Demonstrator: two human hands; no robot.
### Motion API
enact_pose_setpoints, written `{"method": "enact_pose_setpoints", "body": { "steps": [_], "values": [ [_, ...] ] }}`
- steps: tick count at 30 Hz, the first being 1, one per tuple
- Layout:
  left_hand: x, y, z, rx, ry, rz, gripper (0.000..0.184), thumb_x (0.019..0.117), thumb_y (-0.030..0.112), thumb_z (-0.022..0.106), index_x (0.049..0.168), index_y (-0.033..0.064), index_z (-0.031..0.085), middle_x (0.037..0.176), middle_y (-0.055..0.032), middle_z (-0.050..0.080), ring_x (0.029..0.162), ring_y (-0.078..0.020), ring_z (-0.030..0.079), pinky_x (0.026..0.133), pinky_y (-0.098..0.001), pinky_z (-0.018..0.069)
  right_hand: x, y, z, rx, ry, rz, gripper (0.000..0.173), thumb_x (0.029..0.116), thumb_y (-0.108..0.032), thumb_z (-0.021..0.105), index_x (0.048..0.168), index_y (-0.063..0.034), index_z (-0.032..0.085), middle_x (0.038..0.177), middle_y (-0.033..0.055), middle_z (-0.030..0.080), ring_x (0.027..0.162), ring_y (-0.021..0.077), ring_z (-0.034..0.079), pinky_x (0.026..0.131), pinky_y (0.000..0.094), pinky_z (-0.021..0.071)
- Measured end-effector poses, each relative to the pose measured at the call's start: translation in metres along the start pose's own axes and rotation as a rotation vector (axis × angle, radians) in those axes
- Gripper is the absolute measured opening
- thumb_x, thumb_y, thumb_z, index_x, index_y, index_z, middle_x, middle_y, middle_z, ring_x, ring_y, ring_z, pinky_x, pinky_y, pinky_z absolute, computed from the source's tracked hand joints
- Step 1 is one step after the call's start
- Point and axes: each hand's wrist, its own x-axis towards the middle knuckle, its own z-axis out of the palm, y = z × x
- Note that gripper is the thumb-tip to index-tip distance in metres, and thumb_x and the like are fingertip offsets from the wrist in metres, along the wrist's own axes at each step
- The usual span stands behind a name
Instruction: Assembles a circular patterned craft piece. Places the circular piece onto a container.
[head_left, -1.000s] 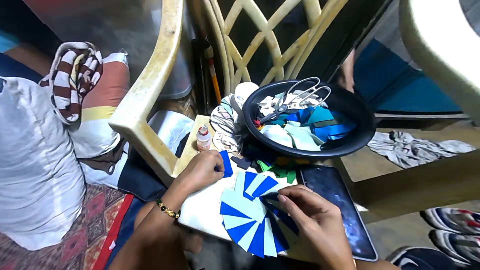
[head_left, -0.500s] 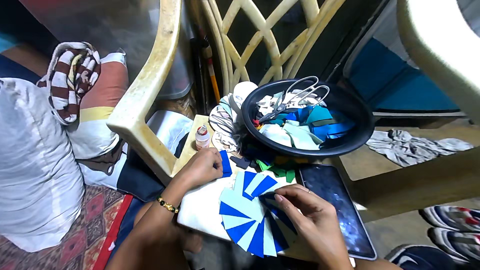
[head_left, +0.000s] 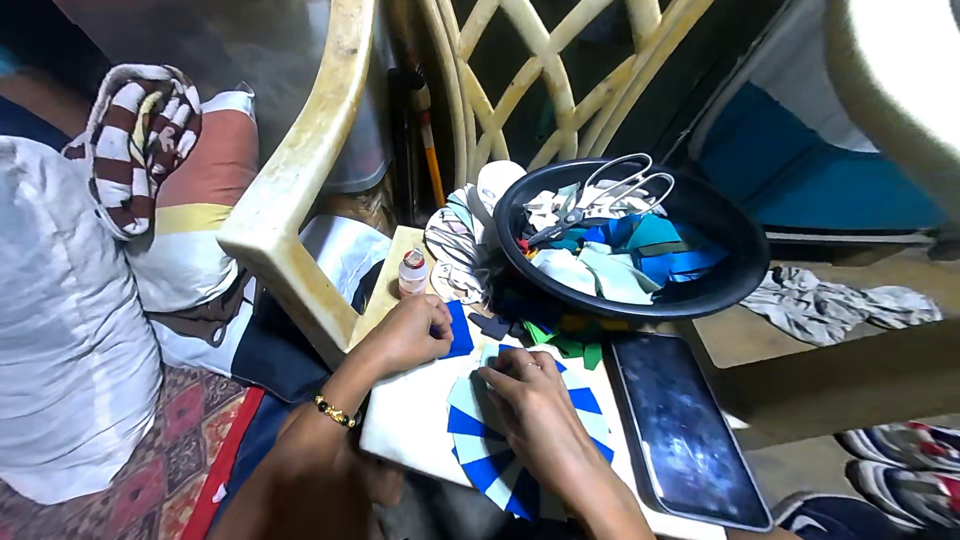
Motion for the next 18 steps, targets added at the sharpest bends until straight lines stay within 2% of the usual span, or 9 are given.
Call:
{"method": "enact_pose_setpoints", "body": {
  "steps": [2,4,11,15,18],
  "values": [
    [-0.004,-0.001,-0.002,0.014,-0.016,0.041,0.012,0.0941,0.005,0.066,0.097,-0.0027,0.075,0.126,-0.0145,0.064,0.11,-0.0164,0.063,0.095,-0.0309,0.0514,0.004,-0.001,-0.001,-0.011,-0.001,-0.019,0.023,0.0848,0.003,0.066,0.099,-0.0074,0.081,0.102,0.0178,0.067,0.099,0.0409,0.063,0.078,0.051,0.0545],
    [-0.005,-0.004,-0.001,0.025,-0.017,0.087,0.014,0.0949,0.006,0.065,0.098,-0.0035,0.075,0.127,-0.0157,0.065,0.112,-0.0176,0.063,0.096,-0.031,0.0515,0.009,-0.003,-0.002,-0.031,-0.003,-0.039,0.021,0.0867,0.001,0.065,0.098,-0.007,0.081,0.102,0.0182,0.068,0.098,0.0409,0.063,0.077,0.0507,0.0545],
    [-0.005,-0.003,0.0,0.11,-0.019,0.136,0.015,0.0953,0.007,0.064,0.099,-0.0032,0.075,0.126,-0.017,0.066,0.114,-0.0229,0.063,0.098,-0.0363,0.0503,0.017,-0.004,-0.003,-0.05,-0.033,-0.053,0.019,0.0884,0.0,0.066,0.098,-0.007,0.081,0.103,0.0187,0.068,0.098,0.0409,0.064,0.078,0.0505,0.0544],
    [-0.005,-0.002,0.001,0.133,-0.026,0.132,0.016,0.0952,0.009,0.066,0.1,-0.0029,0.075,0.125,-0.016,0.066,0.108,-0.0222,0.065,0.095,-0.0364,0.0525,0.017,-0.004,-0.002,-0.041,-0.056,-0.044,0.019,0.0879,0.001,0.067,0.099,-0.0069,0.081,0.104,0.0196,0.068,0.099,0.041,0.064,0.079,0.0504,0.0546],
    [-0.004,-0.003,0.001,0.136,-0.018,0.143,0.015,0.0949,0.008,0.065,0.097,-0.0025,0.075,0.123,-0.0159,0.067,0.11,-0.0221,0.065,0.095,-0.037,0.0515,0.018,-0.005,-0.002,-0.036,-0.074,-0.035,0.021,0.0869,0.003,0.067,0.1,-0.0064,0.081,0.106,0.0202,0.068,0.101,0.0416,0.063,0.08,0.051,0.0545]
  ]
}}
